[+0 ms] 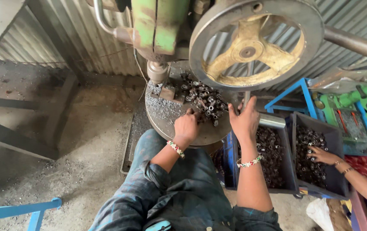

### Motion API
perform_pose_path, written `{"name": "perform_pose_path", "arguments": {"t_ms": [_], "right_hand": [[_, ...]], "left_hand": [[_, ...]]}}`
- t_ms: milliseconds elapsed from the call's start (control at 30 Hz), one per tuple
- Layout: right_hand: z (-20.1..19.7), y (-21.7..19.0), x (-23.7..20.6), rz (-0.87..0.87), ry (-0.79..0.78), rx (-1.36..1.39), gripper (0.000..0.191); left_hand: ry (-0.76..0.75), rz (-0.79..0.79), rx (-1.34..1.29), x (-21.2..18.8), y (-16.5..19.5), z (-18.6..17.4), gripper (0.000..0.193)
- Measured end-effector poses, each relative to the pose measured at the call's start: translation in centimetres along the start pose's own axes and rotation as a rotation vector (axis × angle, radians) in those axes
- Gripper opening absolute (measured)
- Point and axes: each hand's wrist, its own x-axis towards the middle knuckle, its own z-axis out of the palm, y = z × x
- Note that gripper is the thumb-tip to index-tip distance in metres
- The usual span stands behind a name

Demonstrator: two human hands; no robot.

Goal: The person sits at a drill press and repeatedly picks small metal fittings from the machine table, holds each under the spinning drill bit to drill it, then drops the finished piece into a bin beside the machine. A second person occasionally reaches into the bins of parts at the side.

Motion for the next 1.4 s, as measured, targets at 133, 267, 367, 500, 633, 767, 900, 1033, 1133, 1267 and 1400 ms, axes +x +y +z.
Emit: {"name": "perform_pose_path", "arguments": {"t_ms": [133, 267, 367, 500, 633, 767, 900, 1033, 1133, 1267, 1400], "right_hand": [[0.0, -0.2, 0.0, 0.044, -0.021, -0.015, 0.051], [0.3, -0.3, 0.1, 0.048, -0.007, -0.019, 0.051], [0.5, -0.3, 0.1, 0.061, 0.009, -0.044, 0.050], [0.7, -0.4, 0.1, 0.074, 0.025, -0.035, 0.052], [0.7, -0.5, 0.1, 0.078, 0.012, -0.036, 0.051], [0.7, -0.5, 0.0, 0.071, 0.020, -0.019, 0.051], [0.7, -0.4, 0.0, 0.052, 0.028, -0.027, 0.052], [0.8, -0.2, 0.1, 0.049, 0.024, -0.031, 0.052], [0.9, 0.1, 0.1, 0.073, 0.005, -0.026, 0.053], [0.9, 0.3, 0.1, 0.052, 0.012, -0.041, 0.053], [0.7, -0.1, 0.1, 0.030, 0.024, -0.022, 0.055]], "left_hand": [[0.068, -0.182, -0.314, -1.0, -3.6, -1.3, 0.029], [0.413, -0.392, -0.795, -2.0, -9.7, -5.6, 0.018], [0.537, -0.515, -0.856, -1.4, -13.2, -9.7, 0.014], [0.618, -0.267, -0.537, 0.0, -14.3, -14.3, 0.019], [0.580, -0.056, -0.362, 1.1, -12.7, -16.7, 0.018], [0.539, -0.008, -0.316, 1.7, -11.4, -17.9, 0.018], [0.477, 0.037, -0.229, 1.7, -11.3, -18.5, 0.015], [0.510, 0.041, -0.250, 2.0, -11.2, -18.8, 0.016], [0.491, 0.043, -0.237, 2.5, -10.9, -19.1, 0.016], [0.414, 0.058, -0.119, 2.5, -10.6, -19.4, 0.012], [0.442, 0.050, -0.200, 2.7, -11.7, -18.1, 0.015]]}}
